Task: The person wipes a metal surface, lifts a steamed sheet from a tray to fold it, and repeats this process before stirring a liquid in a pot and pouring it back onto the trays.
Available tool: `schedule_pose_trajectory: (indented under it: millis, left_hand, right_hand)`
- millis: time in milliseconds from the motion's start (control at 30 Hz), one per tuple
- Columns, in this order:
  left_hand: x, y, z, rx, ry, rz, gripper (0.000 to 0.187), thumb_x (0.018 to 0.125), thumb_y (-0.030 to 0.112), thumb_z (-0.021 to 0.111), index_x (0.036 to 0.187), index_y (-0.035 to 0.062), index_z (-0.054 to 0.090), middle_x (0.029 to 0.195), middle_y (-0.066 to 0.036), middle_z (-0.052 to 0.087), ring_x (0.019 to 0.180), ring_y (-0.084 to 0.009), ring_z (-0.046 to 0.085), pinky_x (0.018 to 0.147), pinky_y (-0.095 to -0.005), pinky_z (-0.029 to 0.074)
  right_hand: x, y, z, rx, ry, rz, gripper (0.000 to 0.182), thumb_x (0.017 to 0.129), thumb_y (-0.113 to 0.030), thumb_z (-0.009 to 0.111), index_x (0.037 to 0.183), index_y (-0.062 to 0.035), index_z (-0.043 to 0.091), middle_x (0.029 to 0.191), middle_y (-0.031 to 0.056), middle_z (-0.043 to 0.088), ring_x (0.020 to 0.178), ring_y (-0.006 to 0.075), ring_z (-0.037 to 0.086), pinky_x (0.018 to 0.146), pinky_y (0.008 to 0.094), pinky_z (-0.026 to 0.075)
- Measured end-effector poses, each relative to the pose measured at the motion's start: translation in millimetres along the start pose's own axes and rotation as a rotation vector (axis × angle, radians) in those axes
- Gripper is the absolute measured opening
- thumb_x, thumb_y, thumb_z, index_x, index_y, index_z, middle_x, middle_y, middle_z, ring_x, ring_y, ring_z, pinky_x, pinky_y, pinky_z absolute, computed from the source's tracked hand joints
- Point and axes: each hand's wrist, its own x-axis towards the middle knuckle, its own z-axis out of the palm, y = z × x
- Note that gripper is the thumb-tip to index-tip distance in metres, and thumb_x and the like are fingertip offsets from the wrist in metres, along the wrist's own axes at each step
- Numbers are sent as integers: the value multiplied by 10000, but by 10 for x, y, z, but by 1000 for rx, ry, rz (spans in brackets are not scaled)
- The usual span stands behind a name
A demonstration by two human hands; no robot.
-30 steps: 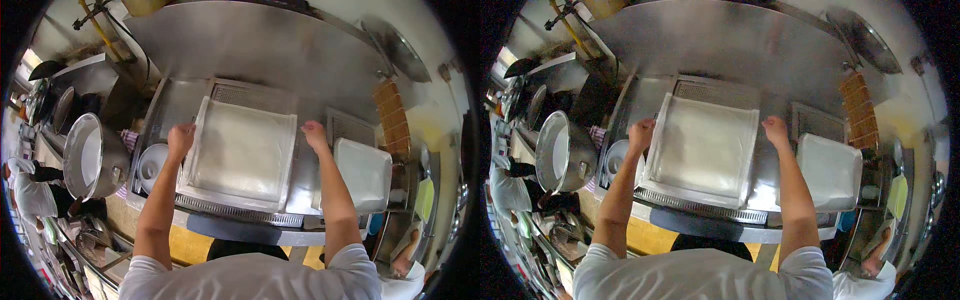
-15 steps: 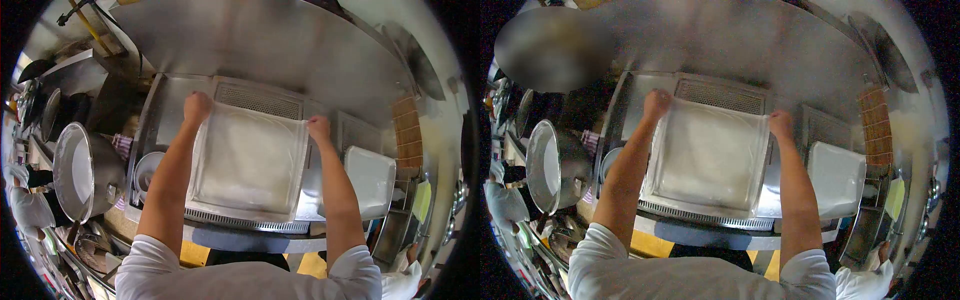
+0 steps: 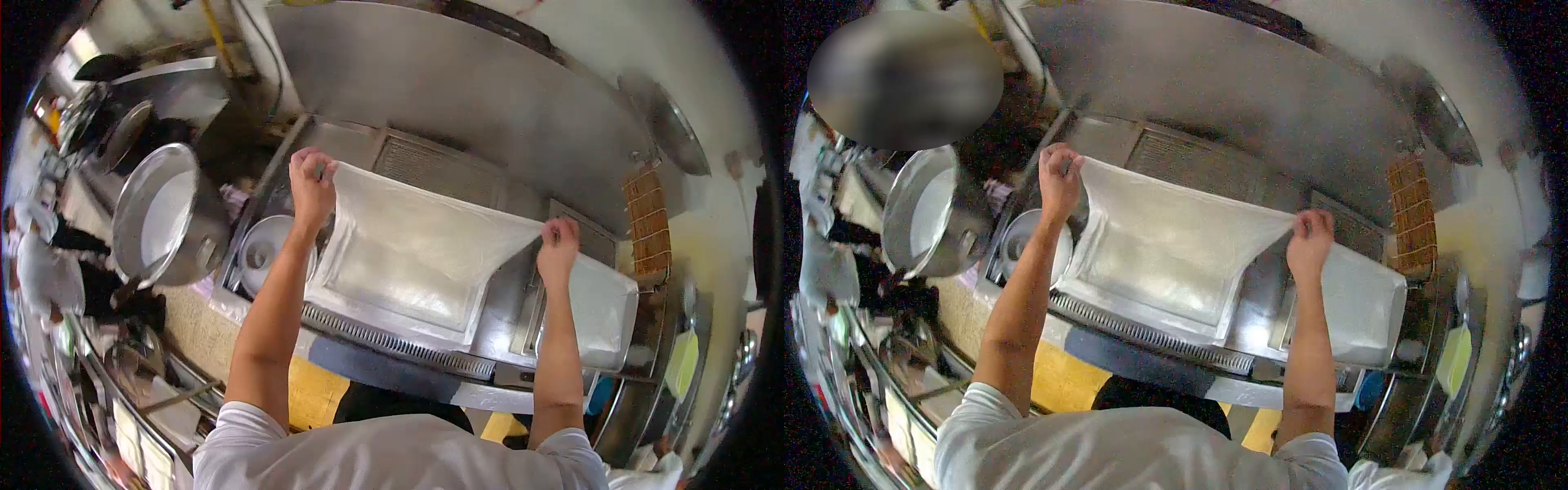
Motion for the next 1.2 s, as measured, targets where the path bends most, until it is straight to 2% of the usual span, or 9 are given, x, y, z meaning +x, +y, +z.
schedule_pose_trajectory:
  millis: [300,433,567,600,733,867,1033,1100,1200]
  left_hand:
    - [-1065,1175,-2259,34,283,-203,93,872,67,732,918,52,653,1153,-146,596,1135,-298,571,951,-399,472]
    - [-1828,1465,-3202,101,440,-272,107,872,71,750,927,54,660,1162,-119,597,1150,-260,562,960,-376,469]
    - [-2636,1873,-4065,30,637,-347,86,909,40,726,949,49,651,1190,-95,599,1057,-168,571,885,-308,477]
    - [-2811,2035,-4261,15,703,-326,59,941,18,695,957,42,643,1091,-52,623,951,-115,574,826,-254,465]
    - [-3539,2709,-5114,24,907,-391,33,980,19,660,972,39,635,877,49,605,829,-56,543,758,-213,440]
    - [-4257,3483,-5937,153,1178,-355,40,994,40,653,975,23,623,886,29,600,820,-60,533,751,-201,430]
    - [-5348,4455,-6899,625,1364,-269,46,987,56,674,996,23,643,892,34,608,824,-56,535,745,-206,437]
    - [-5780,4895,-7210,763,1458,-334,46,984,55,677,987,11,668,873,32,625,802,-60,542,746,-202,442]
    - [-6451,5476,-7580,955,1542,-354,55,989,58,671,986,3,667,874,28,631,804,-58,546,752,-202,445]
  right_hand:
    - [-521,-1370,-1412,73,60,-328,92,894,-131,680,905,-63,618,1126,126,591,1127,339,536,1009,463,374]
    - [-731,-1909,-1723,209,24,-473,67,910,-48,658,928,-45,593,1154,118,564,1117,308,538,1011,437,412]
    - [-929,-2530,-1857,356,-28,-607,89,880,-63,683,933,-61,612,1138,117,570,1152,319,527,1064,512,354]
    - [-983,-2688,-1884,391,-42,-668,88,880,-61,687,929,-60,613,1146,119,567,1163,322,521,1075,518,349]
    - [-1255,-3449,-1954,596,-60,-874,85,881,-58,704,913,-61,625,1180,127,557,1204,334,501,1110,531,332]
    - [-1697,-4397,-2104,863,-6,-1062,82,879,-53,724,908,-66,648,1228,129,560,1220,340,495,1103,510,341]
    - [-2484,-5703,-2329,1015,44,-1344,52,916,-112,698,938,-92,655,1337,135,553,1285,331,468,1117,514,300]
    - [-2902,-6268,-2442,1039,76,-1460,54,925,-129,686,955,-102,650,1356,128,550,1302,337,459,1130,522,279]
    - [-3754,-7034,-2588,1204,-21,-1564,87,905,-120,688,974,-105,637,1375,108,546,1309,341,457,1144,530,254]
